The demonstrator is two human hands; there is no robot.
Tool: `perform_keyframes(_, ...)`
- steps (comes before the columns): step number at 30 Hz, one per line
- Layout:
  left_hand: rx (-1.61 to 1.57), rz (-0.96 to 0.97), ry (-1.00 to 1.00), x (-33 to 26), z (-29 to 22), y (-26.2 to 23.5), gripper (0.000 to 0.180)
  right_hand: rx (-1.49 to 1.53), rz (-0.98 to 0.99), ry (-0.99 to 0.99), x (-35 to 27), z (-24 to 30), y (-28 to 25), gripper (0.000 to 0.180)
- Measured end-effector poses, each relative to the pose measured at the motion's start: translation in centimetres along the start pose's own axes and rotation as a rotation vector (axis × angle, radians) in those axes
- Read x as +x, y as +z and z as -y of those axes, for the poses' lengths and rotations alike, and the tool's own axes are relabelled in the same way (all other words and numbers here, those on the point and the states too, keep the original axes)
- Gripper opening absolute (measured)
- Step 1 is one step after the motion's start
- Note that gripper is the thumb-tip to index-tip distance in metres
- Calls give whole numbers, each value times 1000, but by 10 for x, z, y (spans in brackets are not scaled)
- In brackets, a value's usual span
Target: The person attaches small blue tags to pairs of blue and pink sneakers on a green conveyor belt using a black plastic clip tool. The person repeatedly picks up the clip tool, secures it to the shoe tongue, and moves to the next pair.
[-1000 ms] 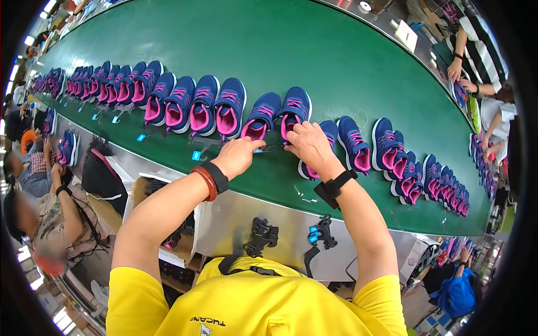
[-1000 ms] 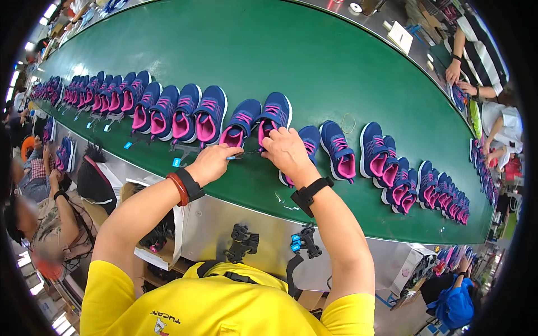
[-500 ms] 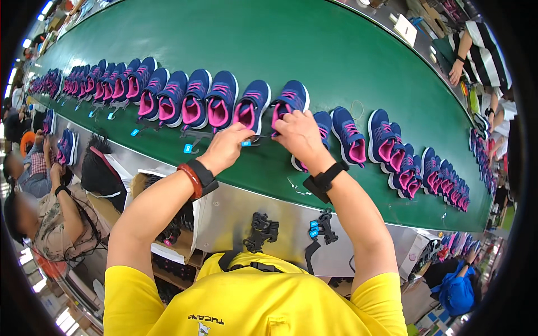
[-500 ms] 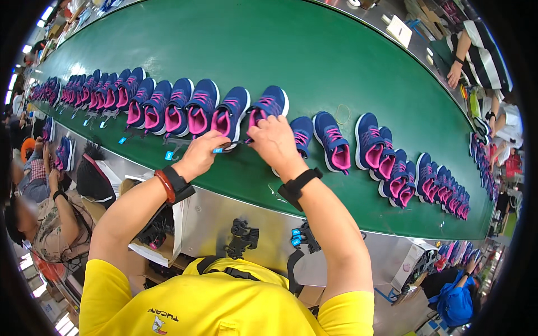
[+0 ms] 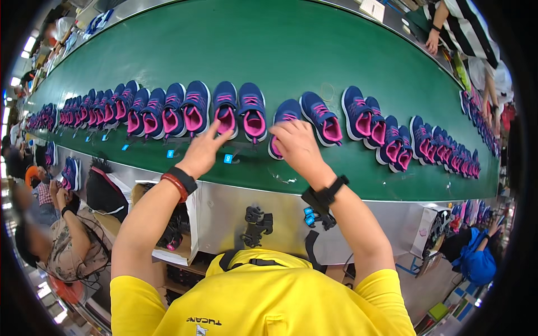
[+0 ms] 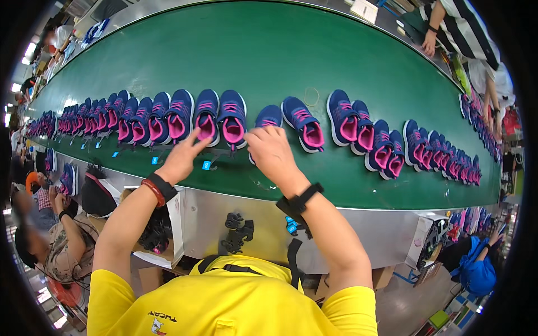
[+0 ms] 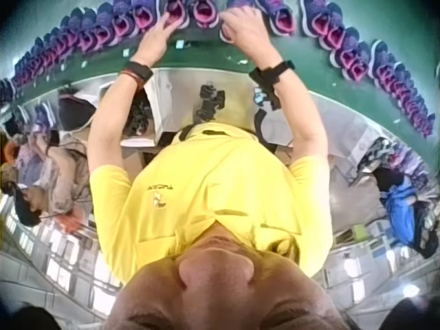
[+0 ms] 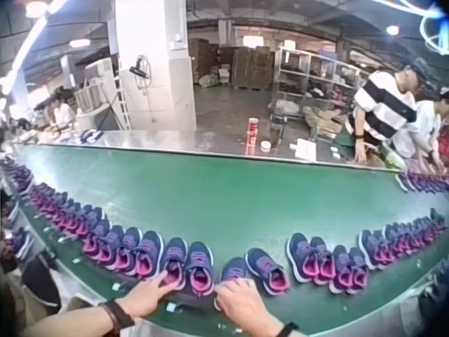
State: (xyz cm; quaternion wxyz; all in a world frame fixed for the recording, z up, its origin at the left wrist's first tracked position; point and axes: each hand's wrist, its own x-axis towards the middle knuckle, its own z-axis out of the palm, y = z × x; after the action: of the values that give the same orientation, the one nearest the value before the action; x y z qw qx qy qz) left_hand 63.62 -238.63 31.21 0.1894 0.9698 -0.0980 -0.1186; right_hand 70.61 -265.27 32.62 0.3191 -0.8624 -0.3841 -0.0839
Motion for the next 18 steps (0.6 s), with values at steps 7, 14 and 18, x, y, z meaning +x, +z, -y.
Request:
perform_keyframes(7, -96, -151, 402, 21, -87, -5, 34, 78, 295, 437, -152, 17, -77, 16)
perform_keyframes(14, 12, -31, 213, 51, -105, 65, 14, -47, 612, 755, -227, 26, -98, 37)
perform_keyframes(18, -61, -51, 210, 55, -111, 72, 15, -34, 587, 710, -248, 17, -88, 32)
